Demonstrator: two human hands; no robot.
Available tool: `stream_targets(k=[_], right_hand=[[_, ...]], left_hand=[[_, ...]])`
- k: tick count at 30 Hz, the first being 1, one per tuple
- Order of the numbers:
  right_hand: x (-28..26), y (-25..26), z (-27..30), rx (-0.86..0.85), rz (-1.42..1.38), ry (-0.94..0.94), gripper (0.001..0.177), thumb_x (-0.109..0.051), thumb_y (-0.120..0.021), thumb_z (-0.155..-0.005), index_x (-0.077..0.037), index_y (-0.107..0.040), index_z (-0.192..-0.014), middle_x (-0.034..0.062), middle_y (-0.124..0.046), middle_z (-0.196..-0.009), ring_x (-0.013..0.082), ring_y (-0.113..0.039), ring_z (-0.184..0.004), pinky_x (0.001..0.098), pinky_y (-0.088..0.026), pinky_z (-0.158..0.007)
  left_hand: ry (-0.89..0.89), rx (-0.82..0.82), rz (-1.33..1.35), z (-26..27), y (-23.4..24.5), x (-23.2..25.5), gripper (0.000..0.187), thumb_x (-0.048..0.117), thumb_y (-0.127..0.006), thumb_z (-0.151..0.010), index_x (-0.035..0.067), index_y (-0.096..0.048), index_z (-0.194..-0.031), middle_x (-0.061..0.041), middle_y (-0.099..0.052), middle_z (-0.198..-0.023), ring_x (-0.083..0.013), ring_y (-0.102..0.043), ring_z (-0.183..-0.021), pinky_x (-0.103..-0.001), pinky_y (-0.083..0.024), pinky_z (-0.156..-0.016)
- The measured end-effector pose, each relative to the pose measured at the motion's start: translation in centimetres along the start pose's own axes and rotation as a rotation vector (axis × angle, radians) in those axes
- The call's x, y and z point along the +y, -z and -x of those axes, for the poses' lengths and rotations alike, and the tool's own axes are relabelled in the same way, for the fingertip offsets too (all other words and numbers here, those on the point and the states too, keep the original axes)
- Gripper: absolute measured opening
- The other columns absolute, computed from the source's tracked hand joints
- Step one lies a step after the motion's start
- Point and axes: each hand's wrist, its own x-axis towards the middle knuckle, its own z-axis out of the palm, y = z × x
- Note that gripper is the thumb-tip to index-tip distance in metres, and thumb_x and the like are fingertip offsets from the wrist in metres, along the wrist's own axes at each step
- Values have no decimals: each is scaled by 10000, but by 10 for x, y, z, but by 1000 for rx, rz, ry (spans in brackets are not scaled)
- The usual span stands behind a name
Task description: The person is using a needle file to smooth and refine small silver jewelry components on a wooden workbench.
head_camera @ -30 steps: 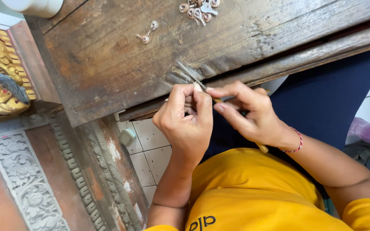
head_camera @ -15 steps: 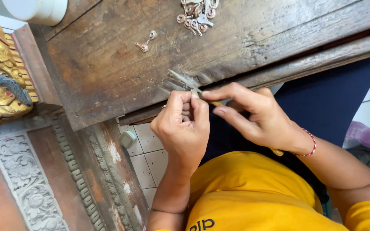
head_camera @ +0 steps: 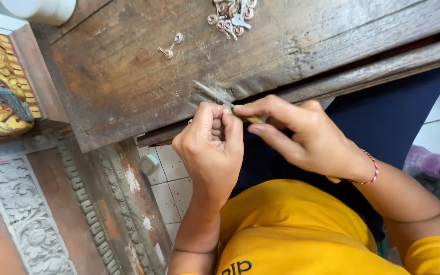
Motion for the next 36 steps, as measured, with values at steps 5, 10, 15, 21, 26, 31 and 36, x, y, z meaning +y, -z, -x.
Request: stream_targets(k=[5,10,15,21,26,31,36], right_hand=[[22,4,33,3,-136,-131,273,-147,-595,-1011,-69,-644,-1268,-78,-455,-546,20,-358,-445,188,-287,-472],[10,-2,20,19,1,-57,310,-92,-635,-996,-60,-646,-1305,-6,-664,-790,80,-363,-516,222,-338,-497],[-10,8,-13,-82,368,96,414,-229,-591,-1056,-110,-516,-1445,-15,-529,-588,167,-409,-357,318,-379,-458],[-13,-7,-15,44,266,95,186,-176,-593,-992,-114,-685,-1142,-47,-569,-605,66,-485,-452,235,-409,-474],[-13,-19,-17,41,296,106,124,-182,-606,-994,-112,-685,-1059,-35,-468,-561,90,-386,-442,258,-361,-442],[-12,-35,-17,145,168,62,117,-147,-619,-997,-66,-686,-944,-61,-397,-577,64,-326,-503,227,-315,-476],[-9,-50,-14,346,219,98,149,-186,-608,-988,-73,-669,-914,-53,-587,-631,48,-432,-486,219,-380,-471]], left_hand=[[-4,26,18,0,-2,-2,220,22,-613,-942,94,-509,-762,18,-438,-554,-118,-423,-472,-301,-398,-528],[-38,18,-3,-1,1,-3,177,6,-589,-918,89,-526,-775,-5,-468,-577,-158,-449,-494,-319,-403,-547],[-121,-50,-50,-6,12,-6,209,48,-594,-974,96,-497,-795,-49,-510,-609,-268,-516,-538,-408,-399,-569],[-240,-6,-93,4,22,-15,236,18,-673,-901,128,-523,-756,-21,-511,-640,-227,-533,-573,-384,-422,-577],[-285,64,-76,16,17,-21,178,24,-649,-875,125,-539,-777,-36,-555,-690,-259,-570,-609,-395,-461,-592],[-204,167,178,21,12,-24,80,78,-634,-911,111,-606,-845,5,-566,-683,-169,-522,-557,-322,-458,-565],[-137,97,417,22,12,-29,54,101,-631,-924,90,-618,-872,-2,-667,-760,-147,-622,-576,-274,-541,-585]])
